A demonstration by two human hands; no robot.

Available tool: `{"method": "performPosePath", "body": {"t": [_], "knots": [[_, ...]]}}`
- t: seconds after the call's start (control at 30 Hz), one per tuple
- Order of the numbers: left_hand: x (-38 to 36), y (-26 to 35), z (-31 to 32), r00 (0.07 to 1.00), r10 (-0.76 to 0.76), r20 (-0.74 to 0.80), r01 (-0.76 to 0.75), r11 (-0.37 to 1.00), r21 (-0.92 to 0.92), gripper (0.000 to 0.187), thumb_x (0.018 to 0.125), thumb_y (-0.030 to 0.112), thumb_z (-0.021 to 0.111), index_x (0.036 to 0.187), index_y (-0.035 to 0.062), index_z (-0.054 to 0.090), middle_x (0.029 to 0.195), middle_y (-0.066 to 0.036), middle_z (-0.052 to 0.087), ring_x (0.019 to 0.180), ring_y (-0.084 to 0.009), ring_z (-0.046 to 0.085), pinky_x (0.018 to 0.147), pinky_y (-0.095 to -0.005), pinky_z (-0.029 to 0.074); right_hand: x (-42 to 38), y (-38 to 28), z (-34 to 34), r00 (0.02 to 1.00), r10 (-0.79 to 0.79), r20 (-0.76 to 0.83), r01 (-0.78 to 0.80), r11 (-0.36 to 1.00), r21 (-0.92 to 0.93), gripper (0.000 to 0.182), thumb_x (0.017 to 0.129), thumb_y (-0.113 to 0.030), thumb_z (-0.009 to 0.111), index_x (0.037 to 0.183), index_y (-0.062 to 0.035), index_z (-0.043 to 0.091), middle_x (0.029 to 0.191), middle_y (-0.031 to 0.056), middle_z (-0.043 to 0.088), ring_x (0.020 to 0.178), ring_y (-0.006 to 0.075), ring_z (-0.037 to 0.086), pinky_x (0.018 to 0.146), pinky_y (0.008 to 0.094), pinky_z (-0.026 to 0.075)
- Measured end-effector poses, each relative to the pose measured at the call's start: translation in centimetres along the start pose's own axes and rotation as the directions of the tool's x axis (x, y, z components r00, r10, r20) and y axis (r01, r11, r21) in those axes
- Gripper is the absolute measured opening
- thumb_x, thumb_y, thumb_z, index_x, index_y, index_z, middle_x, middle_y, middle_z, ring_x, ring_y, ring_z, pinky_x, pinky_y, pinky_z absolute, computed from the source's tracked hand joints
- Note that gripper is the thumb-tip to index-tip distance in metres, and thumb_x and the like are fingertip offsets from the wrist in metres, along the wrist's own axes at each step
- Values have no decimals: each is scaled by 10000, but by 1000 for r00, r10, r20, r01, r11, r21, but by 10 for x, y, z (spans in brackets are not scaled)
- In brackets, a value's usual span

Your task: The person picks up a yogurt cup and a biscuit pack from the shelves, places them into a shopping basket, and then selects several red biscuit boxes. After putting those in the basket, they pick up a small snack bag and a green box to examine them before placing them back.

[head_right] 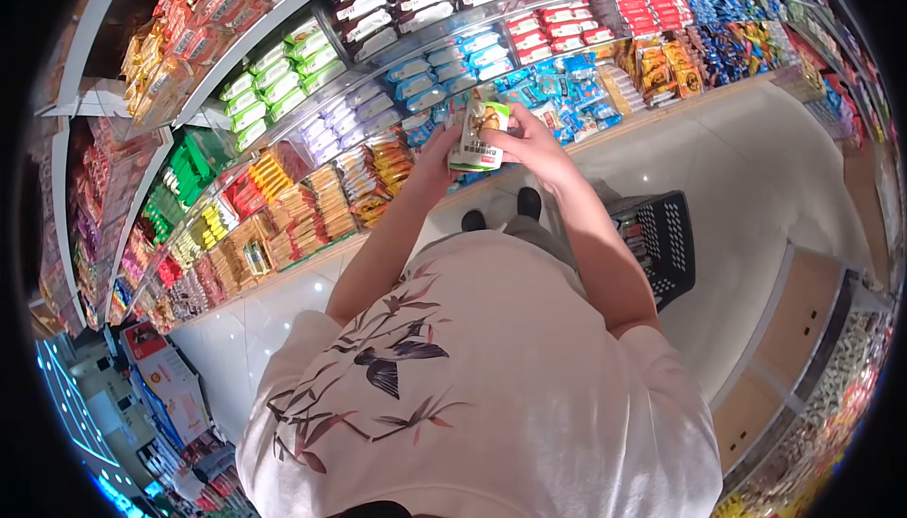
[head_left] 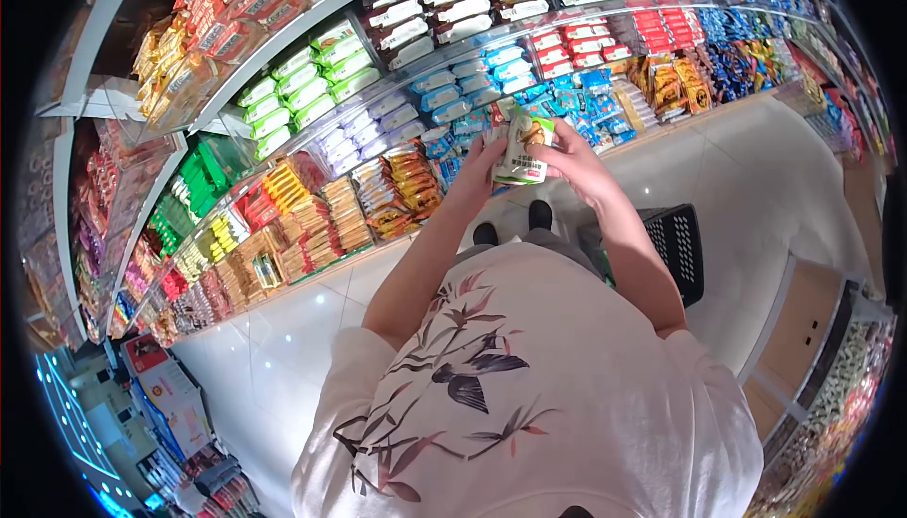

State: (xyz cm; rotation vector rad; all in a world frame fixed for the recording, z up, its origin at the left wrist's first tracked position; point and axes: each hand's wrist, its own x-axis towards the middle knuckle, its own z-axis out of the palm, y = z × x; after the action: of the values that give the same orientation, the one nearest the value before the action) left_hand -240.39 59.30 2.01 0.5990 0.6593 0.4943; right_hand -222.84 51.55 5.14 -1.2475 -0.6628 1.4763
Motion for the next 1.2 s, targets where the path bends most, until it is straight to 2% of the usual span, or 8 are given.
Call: {"method": "performPosePath", "body": {"t": [0.13, 0.23, 0.3, 0.4, 0.43, 0.57, 0.83, 1.2], "knots": [[16, -1, 13, 999, 32, 38, -29, 997, -66, 381, 960, 285, 502, 1295, 113, 447, 1171, -81, 583, 1103, -188, 577, 860, -353, 528, 11, -23, -30, 995, 20, 96, -24, 999, 43, 466, 855, -115, 665, 1266, -86, 448, 1138, 41, 582, 1005, 128, 605, 823, 282, 527], [16, -14, 6, 884, 436, 168, -468, 833, 295, 335, 964, 192, 520, 1272, 75, 462, 1272, -94, 512, 1144, -235, 551, 913, -367, 516, 10, -31, -51, 985, -21, 169, -17, 975, 221, 460, 878, 4, 585, 1302, -91, 433, 1176, 49, 571, 1039, 131, 603, 849, 278, 525], [20, -8, -2, 988, 155, -12, -154, 969, -194, 354, 990, 240, 448, 1292, 56, 470, 1256, -93, 547, 1146, -209, 557, 923, -381, 492, 13, -22, -61, 984, -70, 162, 16, 951, 308, 494, 874, 21, 581, 1327, -93, 421, 1180, 49, 572, 1039, 131, 604, 858, 277, 523], [13, 0, 3, 952, 303, 50, -306, 950, 66, 372, 983, 285, 464, 1285, 69, 482, 1257, -92, 553, 1142, -210, 561, 932, -393, 485, 18, -20, -64, 982, -116, 148, 60, 938, 341, 526, 864, 48, 581, 1346, -81, 414, 1184, 50, 577, 1041, 136, 605, 874, 278, 519], [9, 16, 10, 991, 127, -31, -131, 970, -206, 382, 973, 341, 454, 1277, 112, 492, 1211, -96, 574, 1141, -242, 557, 923, -433, 487, 19, -21, -61, 983, -119, 139, 66, 940, 335, 517, 862, 52, 582, 1336, -76, 422, 1181, 51, 579, 1040, 138, 606, 877, 280, 519], [1, 29, -11, 992, 125, -26, -128, 972, -197, 422, 951, 388, 474, 1262, 107, 516, 1214, -89, 582, 1135, -265, 564, 904, -438, 489, 27, -21, -44, 982, -160, 102, 116, 932, 342, 477, 862, 48, 593, 1300, -63, 443, 1175, 60, 583, 1038, 144, 606, 867, 285, 532], [-31, 45, -33, 974, 210, 86, -178, 941, -289, 451, 945, 380, 457, 1272, 75, 516, 1227, -137, 587, 1068, -311, 604, 843, -462, 531, 52, -15, 9, 998, -55, 9, 52, 986, 157, 411, 860, -40, 656, 1225, -47, 468, 1144, 72, 573, 1019, 144, 596, 844, 291, 538], [-77, 65, -54, 856, 408, 319, -297, 891, -342, 554, 960, 392, 405, 1374, 24, 401, 1297, -222, 522, 1165, -325, 555, 894, -413, 519, 76, -48, 40, 952, 45, 304, 83, 915, -395, 273, 845, -152, 643, 1085, -24, 622, 983, 0, 649, 903, 68, 565, 834, 239, 440]]}}
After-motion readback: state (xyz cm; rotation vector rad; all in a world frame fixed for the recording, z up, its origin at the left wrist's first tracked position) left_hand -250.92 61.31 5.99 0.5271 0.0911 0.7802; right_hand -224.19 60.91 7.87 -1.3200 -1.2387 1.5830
